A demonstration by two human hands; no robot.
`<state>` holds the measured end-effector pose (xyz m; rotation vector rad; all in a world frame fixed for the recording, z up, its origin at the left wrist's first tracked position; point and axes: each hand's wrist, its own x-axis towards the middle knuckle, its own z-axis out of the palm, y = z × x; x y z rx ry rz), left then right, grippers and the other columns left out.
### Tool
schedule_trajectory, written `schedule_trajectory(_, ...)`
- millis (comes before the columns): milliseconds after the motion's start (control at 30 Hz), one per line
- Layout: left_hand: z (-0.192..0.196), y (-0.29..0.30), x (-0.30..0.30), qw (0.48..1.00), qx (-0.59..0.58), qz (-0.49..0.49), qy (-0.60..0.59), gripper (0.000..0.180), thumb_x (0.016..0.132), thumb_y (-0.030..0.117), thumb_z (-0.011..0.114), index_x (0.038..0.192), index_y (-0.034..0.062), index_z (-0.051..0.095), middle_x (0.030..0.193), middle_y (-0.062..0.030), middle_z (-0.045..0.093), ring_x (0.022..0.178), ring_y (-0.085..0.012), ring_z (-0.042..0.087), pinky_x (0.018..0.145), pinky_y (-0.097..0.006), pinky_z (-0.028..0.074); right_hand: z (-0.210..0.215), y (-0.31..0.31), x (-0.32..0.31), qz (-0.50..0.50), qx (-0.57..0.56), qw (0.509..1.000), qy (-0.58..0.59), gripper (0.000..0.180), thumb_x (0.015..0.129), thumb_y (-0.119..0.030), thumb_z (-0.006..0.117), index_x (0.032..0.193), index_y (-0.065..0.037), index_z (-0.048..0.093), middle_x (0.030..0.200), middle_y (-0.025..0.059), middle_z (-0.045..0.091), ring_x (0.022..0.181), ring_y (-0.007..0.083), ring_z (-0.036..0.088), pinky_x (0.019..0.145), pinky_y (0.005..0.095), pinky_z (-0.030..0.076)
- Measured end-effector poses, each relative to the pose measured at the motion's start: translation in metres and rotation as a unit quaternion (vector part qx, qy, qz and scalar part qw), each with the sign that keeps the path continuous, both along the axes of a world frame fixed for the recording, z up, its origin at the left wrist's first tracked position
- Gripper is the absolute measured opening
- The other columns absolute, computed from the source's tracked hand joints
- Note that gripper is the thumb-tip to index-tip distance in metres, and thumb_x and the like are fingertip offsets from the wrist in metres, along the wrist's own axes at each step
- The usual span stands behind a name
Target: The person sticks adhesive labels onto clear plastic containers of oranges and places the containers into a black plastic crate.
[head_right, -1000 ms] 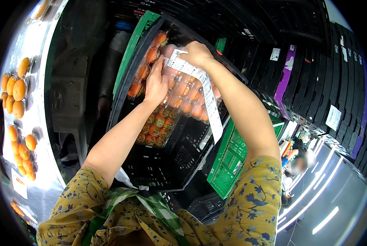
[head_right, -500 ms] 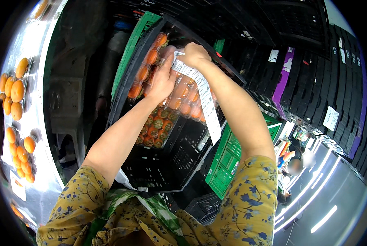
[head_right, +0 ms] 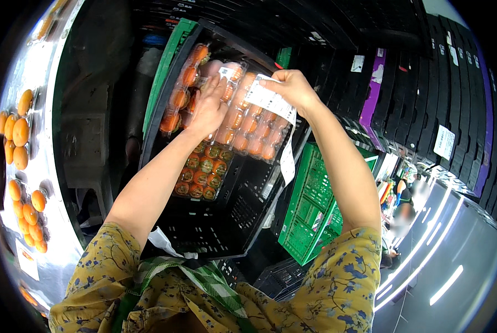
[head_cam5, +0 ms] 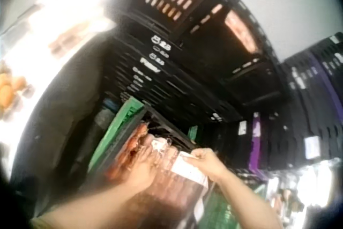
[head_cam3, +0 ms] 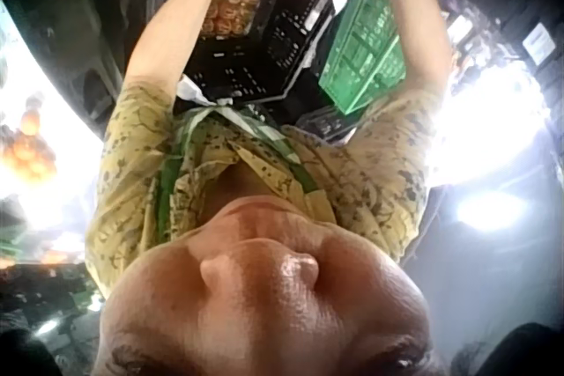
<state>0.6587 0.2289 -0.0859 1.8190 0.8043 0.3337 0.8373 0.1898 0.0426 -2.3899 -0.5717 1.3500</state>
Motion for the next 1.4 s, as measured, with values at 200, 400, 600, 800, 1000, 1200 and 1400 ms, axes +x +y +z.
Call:
schedule_trajectory(200,0.05,-0.024,-0.002,0.836,-0.495,0.067,-0.225,0.032,0.085,0.023,0.062,0.105,-0.0025,0.058,0.094,-0.0099,0.064,0.086,-0.0148,0.059,0.076,-0.028,0.048,0.019,-0.048,-0.032,0.048,0.132,0.99,0.013,0.022,0.083,-0.019,0.066,0.069,-0.005,0.057,0.065,-0.0032,0.057,0.057,0.0017,0.049,0.049,0.0188,0.039)
schedule_trajectory(400,0.066,-0.04,-0.009,0.796,-0.577,-0.002,-0.182,0.01,0.08,0.002,0.066,0.086,0.0017,0.059,0.078,-0.0026,0.063,0.064,-0.0029,0.056,0.054,-0.017,0.046,0.025,-0.059,-0.05,0.067,0.124,0.99,0.031,0.013,0.083,-0.012,0.064,0.078,-0.001,0.061,0.073,-0.0004,0.06,0.068,0.0029,0.054,0.06,0.0208,0.044)
schedule_trajectory(600,0.069,-0.049,-0.011,0.852,-0.499,0.006,-0.16,0.012,0.079,0.003,0.067,0.089,-0.0026,0.063,0.073,-0.0027,0.064,0.06,-0.0041,0.054,0.053,-0.018,0.043,0.018,-0.073,-0.047,0.07,0.129,0.989,0.03,0.011,0.084,-0.009,0.063,0.079,0.001,0.06,0.07,0.0009,0.062,0.064,0.004,0.057,0.056,0.0205,0.046)
schedule_trajectory(800,0.075,-0.05,-0.013,0.942,-0.315,0.037,-0.11,0.014,0.079,0.007,0.067,0.089,-0.0026,0.066,0.067,-0.0048,0.064,0.057,-0.0061,0.056,0.052,-0.021,0.045,0.008,-0.081,-0.043,0.109,0.114,0.986,-0.049,0.016,0.084,-0.012,0.064,0.075,0.0,0.058,0.067,0.0007,0.061,0.061,0.0041,0.056,0.053,0.0209,0.045)
schedule_trajectory(1000,0.066,-0.047,-0.009,0.968,-0.212,0.086,-0.102,0.012,0.079,0.009,0.067,0.083,-0.0018,0.068,0.063,-0.0041,0.063,0.053,-0.0063,0.055,0.05,-0.022,0.044,0.001,-0.077,-0.045,0.122,0.078,0.984,-0.106,0.02,0.084,-0.018,0.064,0.077,-0.001,0.059,0.065,-0.0006,0.059,0.06,0.0033,0.053,0.053,0.0209,0.043)
schedule_trajectory(1200,0.05,-0.051,-0.004,0.939,-0.298,0.089,-0.148,0.042,0.083,0.01,0.061,0.119,-0.0089,0.049,0.101,-0.0198,0.063,0.09,-0.019,0.062,0.077,-0.027,0.049,-0.011,-0.074,-0.024,0.129,0.099,0.981,-0.106,0.019,0.082,-0.018,0.063,0.089,-0.001,0.065,0.071,0.0103,0.065,0.064,0.0124,0.061,0.06,0.0276,0.047)
schedule_trajectory(1400,0.032,-0.055,0.006,0.988,-0.144,-0.018,-0.057,0.063,0.083,0.015,0.056,0.132,-0.0134,0.027,0.135,-0.0305,0.032,0.129,-0.0372,0.03,0.107,-0.038,0.024,-0.017,-0.041,-0.001,0.156,0.021,0.973,-0.17,0.026,0.082,-0.024,0.064,0.085,0.001,0.065,0.07,0.0065,0.064,0.064,0.0086,0.059,0.059,0.0255,0.046)
